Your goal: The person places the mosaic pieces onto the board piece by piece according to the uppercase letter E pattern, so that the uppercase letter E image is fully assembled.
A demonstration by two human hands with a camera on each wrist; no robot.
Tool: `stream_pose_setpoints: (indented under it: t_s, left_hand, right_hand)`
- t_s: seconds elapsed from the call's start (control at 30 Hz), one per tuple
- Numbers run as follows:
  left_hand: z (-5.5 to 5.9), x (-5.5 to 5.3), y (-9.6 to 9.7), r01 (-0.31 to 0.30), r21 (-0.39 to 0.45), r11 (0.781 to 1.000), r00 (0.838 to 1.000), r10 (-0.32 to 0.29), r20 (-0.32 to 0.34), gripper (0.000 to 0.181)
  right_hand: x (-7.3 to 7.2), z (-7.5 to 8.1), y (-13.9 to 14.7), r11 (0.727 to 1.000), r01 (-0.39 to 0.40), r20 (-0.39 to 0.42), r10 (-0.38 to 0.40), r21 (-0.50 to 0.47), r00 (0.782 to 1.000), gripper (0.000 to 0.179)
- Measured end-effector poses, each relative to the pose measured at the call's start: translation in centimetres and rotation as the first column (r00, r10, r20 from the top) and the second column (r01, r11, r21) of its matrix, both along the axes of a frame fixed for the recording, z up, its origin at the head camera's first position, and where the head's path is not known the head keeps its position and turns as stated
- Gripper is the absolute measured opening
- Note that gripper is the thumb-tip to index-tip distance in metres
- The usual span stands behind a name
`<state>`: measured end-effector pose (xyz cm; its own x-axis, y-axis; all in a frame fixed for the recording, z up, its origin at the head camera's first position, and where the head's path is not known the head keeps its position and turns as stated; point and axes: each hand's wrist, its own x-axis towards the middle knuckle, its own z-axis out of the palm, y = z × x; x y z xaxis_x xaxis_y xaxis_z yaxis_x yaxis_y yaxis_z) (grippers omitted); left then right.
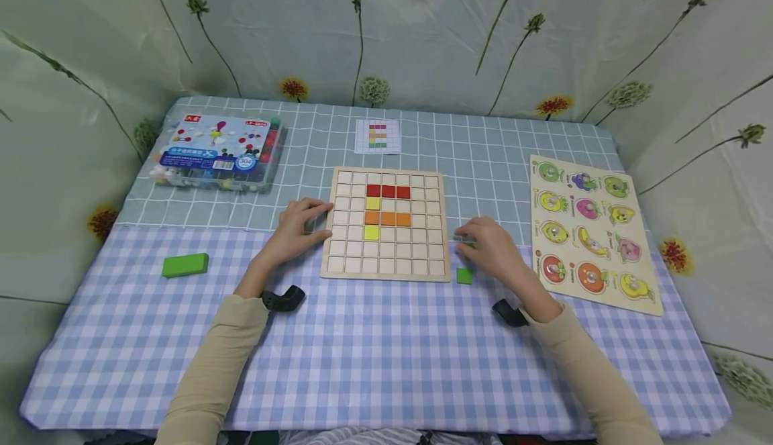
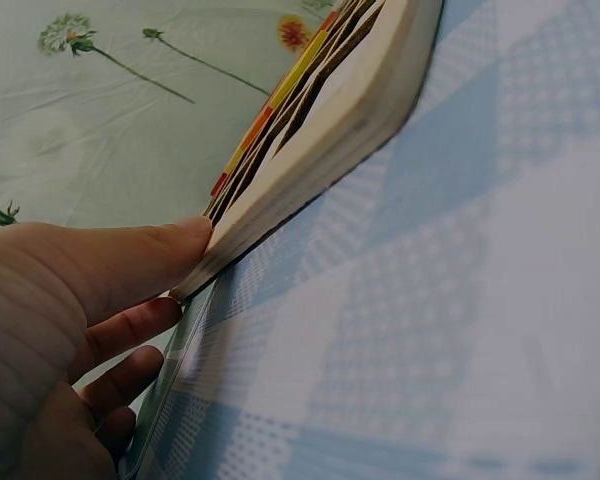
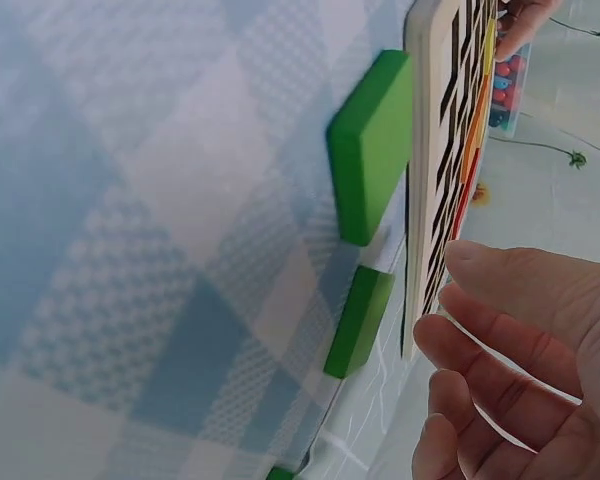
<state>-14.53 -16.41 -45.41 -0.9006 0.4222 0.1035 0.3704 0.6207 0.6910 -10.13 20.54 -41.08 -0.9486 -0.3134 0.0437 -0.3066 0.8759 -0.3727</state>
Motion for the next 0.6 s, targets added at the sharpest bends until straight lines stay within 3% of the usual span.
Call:
stream_pose_setpoints:
  t_s: [0.6]
  left_hand:
    - [0.0, -0.1, -0.1, 0.000, -0.002, 1.000, 1.000, 0.000, 0.023, 0.054]
  right_hand:
    - [0.9, -0.2, 2.0, 0.992, -0.106, 0.010, 0.105, 0.073, 0.994, 0.026]
